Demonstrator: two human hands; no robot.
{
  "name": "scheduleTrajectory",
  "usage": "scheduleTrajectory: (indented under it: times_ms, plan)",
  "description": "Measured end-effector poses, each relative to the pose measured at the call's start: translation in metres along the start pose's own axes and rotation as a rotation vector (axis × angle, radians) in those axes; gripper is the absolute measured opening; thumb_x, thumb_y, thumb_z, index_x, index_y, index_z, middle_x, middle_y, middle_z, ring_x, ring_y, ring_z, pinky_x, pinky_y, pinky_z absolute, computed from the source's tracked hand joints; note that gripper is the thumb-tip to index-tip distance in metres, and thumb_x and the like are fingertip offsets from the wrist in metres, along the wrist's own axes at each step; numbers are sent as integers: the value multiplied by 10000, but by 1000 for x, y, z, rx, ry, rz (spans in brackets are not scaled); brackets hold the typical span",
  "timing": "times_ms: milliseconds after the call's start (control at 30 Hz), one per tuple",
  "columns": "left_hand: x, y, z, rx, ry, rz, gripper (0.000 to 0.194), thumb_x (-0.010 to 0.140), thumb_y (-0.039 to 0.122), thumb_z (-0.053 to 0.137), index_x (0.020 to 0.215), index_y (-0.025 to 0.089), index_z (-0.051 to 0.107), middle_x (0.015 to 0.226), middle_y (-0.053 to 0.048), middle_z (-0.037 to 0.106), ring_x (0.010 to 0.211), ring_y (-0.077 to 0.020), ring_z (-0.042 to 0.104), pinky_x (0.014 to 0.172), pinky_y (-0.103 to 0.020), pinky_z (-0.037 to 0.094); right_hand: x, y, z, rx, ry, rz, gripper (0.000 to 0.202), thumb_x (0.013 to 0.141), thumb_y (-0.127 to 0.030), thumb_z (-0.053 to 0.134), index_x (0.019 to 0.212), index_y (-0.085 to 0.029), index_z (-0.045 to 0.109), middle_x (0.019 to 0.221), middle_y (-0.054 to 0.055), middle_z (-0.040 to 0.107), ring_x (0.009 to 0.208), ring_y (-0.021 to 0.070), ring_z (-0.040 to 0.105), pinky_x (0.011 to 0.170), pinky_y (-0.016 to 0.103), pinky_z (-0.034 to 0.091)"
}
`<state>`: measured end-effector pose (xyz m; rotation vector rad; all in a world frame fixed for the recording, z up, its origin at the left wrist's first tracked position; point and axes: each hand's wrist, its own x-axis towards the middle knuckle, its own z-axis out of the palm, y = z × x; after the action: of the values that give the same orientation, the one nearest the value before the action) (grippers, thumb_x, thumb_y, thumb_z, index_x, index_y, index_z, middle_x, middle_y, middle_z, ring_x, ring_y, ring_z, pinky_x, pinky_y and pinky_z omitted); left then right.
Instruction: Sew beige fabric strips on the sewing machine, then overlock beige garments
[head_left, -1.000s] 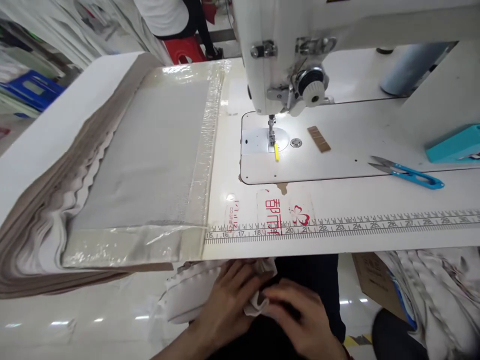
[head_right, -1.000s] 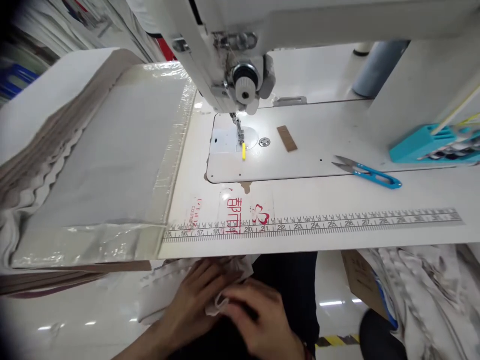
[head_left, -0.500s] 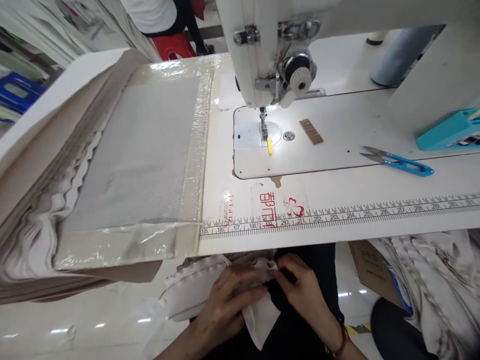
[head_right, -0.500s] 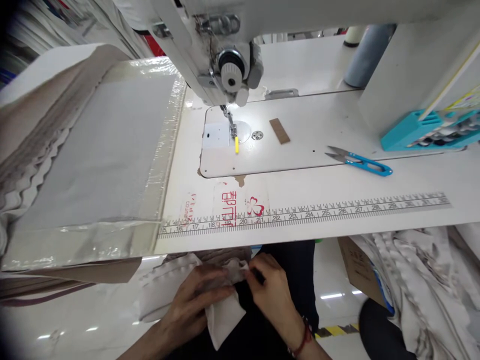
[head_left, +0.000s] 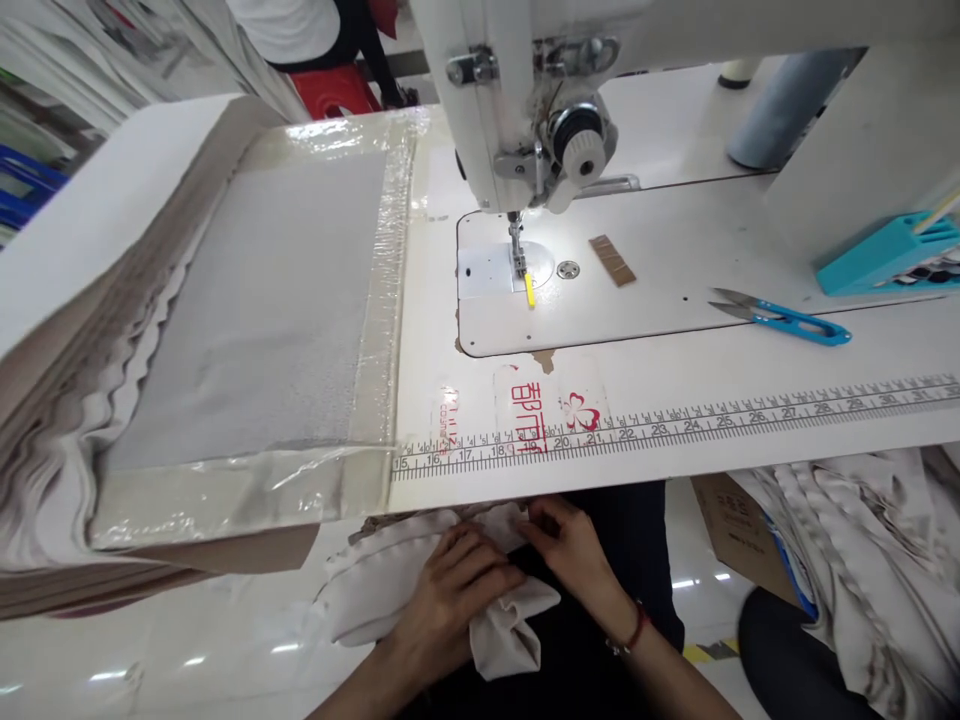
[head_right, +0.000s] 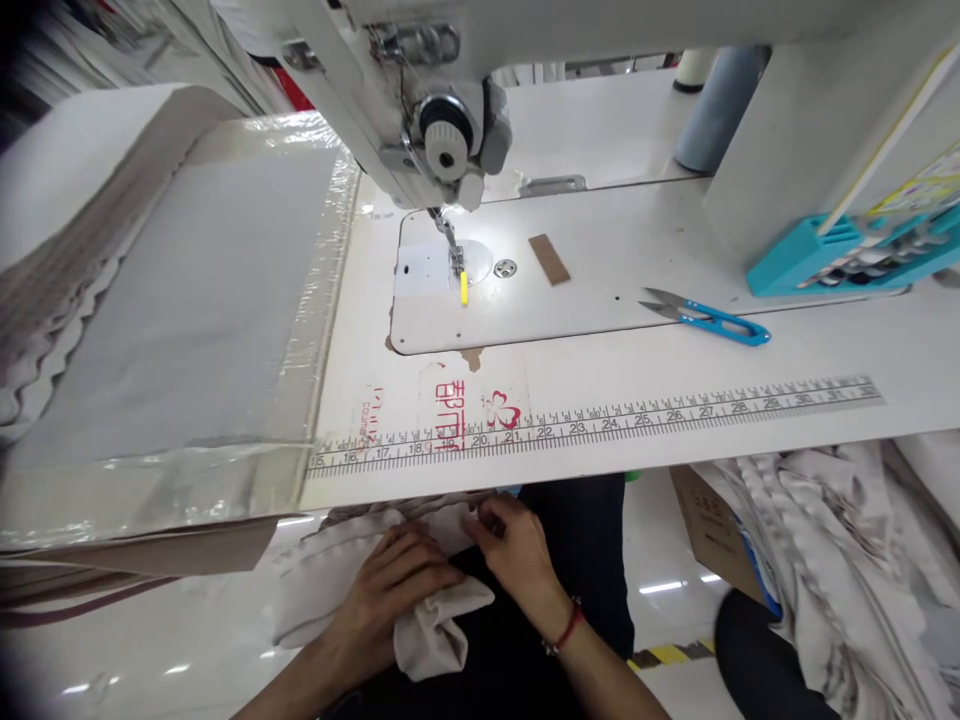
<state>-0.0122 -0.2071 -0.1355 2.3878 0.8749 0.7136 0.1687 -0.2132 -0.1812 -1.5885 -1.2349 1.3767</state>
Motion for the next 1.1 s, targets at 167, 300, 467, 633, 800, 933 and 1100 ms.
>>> scheduleTrajectory:
  times_ms: [167, 300, 467, 633, 800, 933, 1100]
  plan:
    - [-3, -3, 2, 120, -32, -170, 339, 841, 109, 526, 1156, 195, 617, 855, -56, 623, 772, -207, 588, 687, -315, 492, -26, -26, -8, 33, -91, -117, 201, 818, -291, 611, 638, -209, 577, 691, -8, 559, 688, 146, 555, 639, 249, 432]
    - [-2, -3, 2, 112, 4, -125, 128, 830, 114, 580, 893, 201, 649, 915, -66, 611, 800, -202, 566, 679, -302, 475, -20, -13, -18, 41, -48, -48, 254, 862, -369, 563, 674, -205, 614, 672, -2, 604, 647, 154, 587, 608, 254, 459]
    - [2, -4, 3, 15, -10, -8, 91, 867, 113, 554, 875, 191, 601, 935, -50, 679, 880, -207, 587, 815, -353, 457, 3, 16, -12, -57, 112, 52, 81, 755, -273, 631, 751, -217, 573, 714, -6, 608, 634, 164, 558, 625, 294, 442]
    - [0, -6, 5, 38, -18, -65, 206, 862, 105, 527, 1030, 185, 614, 881, -47, 664, 811, -200, 581, 745, -323, 469, -9, -2, -7, -37, 52, -49, 142, 792, -250, 553, 658, -223, 516, 716, 7, 585, 686, 163, 559, 657, 294, 453]
    - [-2, -8, 6, 111, -36, -117, 236, 855, 132, 559, 1074, 176, 637, 862, -51, 604, 778, -195, 580, 697, -302, 504, -29, -18, -19, 46, -117, -149, 196, 825, -328, 579, 668, -216, 609, 778, 15, 686, 765, 166, 647, 711, 263, 505]
    - [-2, -7, 5, 126, 9, -63, 75, 873, 166, 575, 901, 181, 643, 1021, -102, 629, 919, -233, 583, 772, -343, 505, -10, 3, -22, -25, 34, 14, 220, 905, -341, 503, 847, -190, 651, 783, 38, 703, 697, 183, 658, 637, 281, 498]
    - [1, -7, 4, 28, -34, 20, 66, 896, 162, 552, 925, 195, 601, 974, -52, 706, 973, -218, 617, 955, -391, 423, 14, 19, -11, -177, 90, 68, 33, 759, -199, 658, 782, -209, 636, 733, 16, 674, 658, 195, 628, 654, 305, 469]
